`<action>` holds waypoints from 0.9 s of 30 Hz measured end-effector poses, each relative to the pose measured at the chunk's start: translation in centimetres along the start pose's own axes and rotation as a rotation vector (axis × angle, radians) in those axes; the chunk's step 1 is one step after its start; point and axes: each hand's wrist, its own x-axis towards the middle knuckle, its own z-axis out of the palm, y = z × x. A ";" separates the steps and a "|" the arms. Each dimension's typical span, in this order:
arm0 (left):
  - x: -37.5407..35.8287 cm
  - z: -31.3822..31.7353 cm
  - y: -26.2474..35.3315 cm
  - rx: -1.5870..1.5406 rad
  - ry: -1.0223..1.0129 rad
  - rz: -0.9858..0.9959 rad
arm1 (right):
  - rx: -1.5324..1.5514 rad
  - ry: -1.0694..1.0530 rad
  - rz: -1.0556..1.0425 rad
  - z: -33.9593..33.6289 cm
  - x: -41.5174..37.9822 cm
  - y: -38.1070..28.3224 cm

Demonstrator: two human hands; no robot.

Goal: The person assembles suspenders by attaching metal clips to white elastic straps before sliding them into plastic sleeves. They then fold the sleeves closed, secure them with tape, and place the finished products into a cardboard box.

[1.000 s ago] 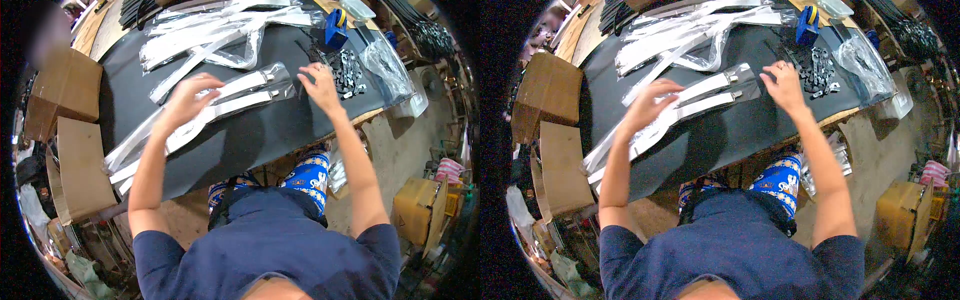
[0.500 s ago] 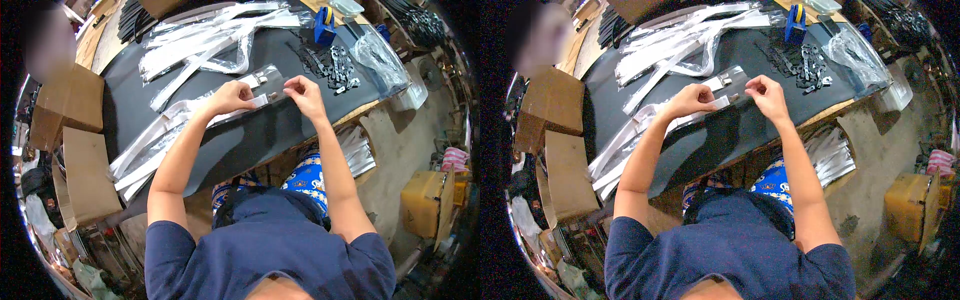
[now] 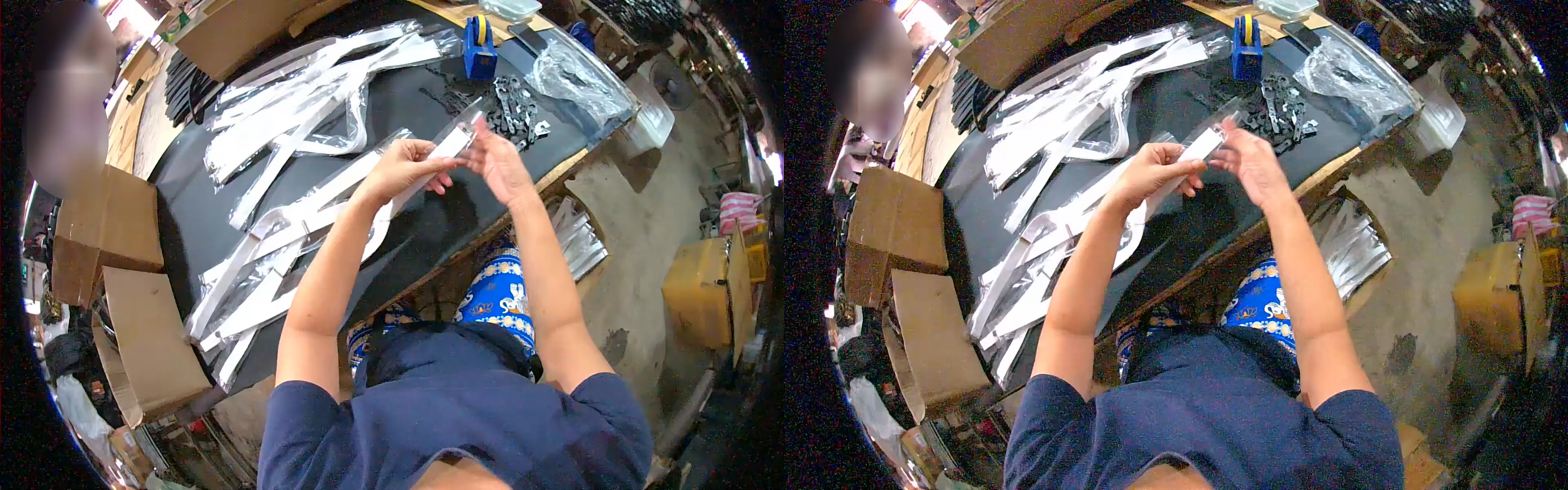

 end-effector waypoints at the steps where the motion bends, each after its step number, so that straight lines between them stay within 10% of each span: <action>1: 0.1 0.2 -0.3 -0.002 -0.005 -0.004 | 0.004 -0.027 -0.020 0.1 -0.1 0.8; 27: -0.7 0.2 -1.3 0.100 0.206 -0.001 | -0.099 0.246 -0.458 4.5 -0.7 5.4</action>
